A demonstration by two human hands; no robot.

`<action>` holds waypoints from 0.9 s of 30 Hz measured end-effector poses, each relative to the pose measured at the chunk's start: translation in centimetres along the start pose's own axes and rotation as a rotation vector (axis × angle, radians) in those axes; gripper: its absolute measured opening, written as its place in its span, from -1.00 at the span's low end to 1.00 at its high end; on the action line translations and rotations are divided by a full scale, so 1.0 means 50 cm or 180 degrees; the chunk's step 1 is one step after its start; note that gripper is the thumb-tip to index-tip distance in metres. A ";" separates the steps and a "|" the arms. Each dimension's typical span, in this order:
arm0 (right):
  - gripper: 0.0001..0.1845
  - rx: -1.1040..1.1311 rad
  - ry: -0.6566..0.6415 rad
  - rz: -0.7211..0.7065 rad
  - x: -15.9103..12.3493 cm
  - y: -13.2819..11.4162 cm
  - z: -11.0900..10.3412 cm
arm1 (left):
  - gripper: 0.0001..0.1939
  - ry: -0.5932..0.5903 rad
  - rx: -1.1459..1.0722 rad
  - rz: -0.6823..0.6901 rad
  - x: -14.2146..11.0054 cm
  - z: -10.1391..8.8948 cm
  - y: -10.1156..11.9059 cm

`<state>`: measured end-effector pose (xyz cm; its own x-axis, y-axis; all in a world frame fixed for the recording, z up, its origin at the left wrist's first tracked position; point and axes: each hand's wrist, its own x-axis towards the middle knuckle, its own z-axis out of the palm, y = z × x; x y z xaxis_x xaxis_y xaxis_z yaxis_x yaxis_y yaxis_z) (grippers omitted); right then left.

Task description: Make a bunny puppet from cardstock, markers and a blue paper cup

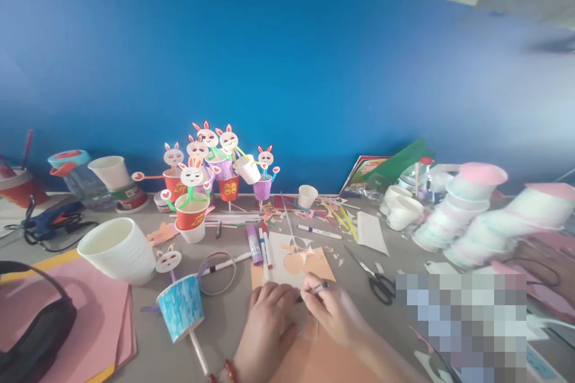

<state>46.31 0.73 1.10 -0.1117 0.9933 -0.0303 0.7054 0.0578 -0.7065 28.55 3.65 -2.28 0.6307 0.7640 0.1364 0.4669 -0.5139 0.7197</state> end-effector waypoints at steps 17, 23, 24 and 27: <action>-0.76 0.0178 0.0438 -0.0145 -0.029 0.029 0.016 | -0.41 0.0040 0.0367 0.0223 0.000 0.020 -0.024; -0.79 -0.0264 0.0527 -0.0516 -0.030 0.019 0.021 | -0.41 -0.0006 0.0376 0.0242 -0.002 0.022 -0.033; -0.79 -0.0292 0.0533 -0.0550 -0.030 0.017 0.022 | -0.40 -0.0032 0.0381 0.0229 -0.001 0.022 -0.032; -0.79 -0.0223 0.0513 -0.0603 -0.029 0.013 0.026 | -0.40 -0.0080 0.0399 0.0216 0.001 0.018 -0.029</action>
<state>46.03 -0.80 -0.24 -0.1373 0.9669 0.2149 0.7299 0.2455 -0.6380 28.49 4.06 -3.93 0.6781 0.7165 0.1636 0.4953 -0.6101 0.6185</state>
